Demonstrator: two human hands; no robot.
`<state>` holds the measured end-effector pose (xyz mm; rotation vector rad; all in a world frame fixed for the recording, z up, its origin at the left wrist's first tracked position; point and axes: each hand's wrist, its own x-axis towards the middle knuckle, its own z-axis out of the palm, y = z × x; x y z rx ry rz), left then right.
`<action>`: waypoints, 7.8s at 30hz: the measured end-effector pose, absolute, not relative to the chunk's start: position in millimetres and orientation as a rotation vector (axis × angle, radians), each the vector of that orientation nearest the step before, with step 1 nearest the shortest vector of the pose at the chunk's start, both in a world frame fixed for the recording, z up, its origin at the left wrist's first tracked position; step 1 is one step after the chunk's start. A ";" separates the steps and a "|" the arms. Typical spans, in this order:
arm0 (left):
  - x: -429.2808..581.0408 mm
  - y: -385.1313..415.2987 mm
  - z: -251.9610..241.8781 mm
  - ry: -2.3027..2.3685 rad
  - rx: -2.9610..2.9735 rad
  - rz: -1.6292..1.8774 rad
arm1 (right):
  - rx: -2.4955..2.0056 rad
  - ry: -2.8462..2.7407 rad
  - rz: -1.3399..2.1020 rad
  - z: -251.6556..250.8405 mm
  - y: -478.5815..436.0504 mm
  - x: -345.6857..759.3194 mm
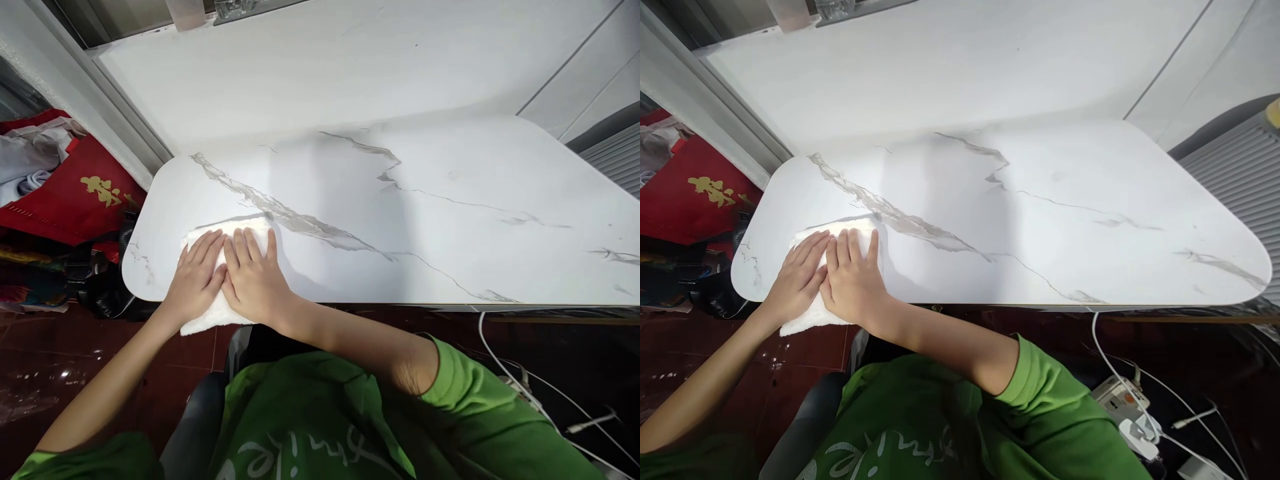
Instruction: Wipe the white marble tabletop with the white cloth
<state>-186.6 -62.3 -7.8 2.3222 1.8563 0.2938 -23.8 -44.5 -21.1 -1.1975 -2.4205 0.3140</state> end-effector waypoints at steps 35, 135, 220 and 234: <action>-219.4 220.5 -23.8 1.859 2.345 0.364 | -1.153 -2.384 0.308 -45.7 237.2 -57.5; -55.2 248.5 -50.0 1.649 2.368 0.546 | -1.331 -2.373 0.241 -63.1 258.3 111.1; 62.6 222.5 -32.5 1.595 2.464 0.341 | -1.568 -2.336 0.065 -47.7 212.3 217.3; 68.2 264.2 -38.8 1.540 2.295 0.414 | -1.607 -2.298 0.068 -33.4 243.1 210.8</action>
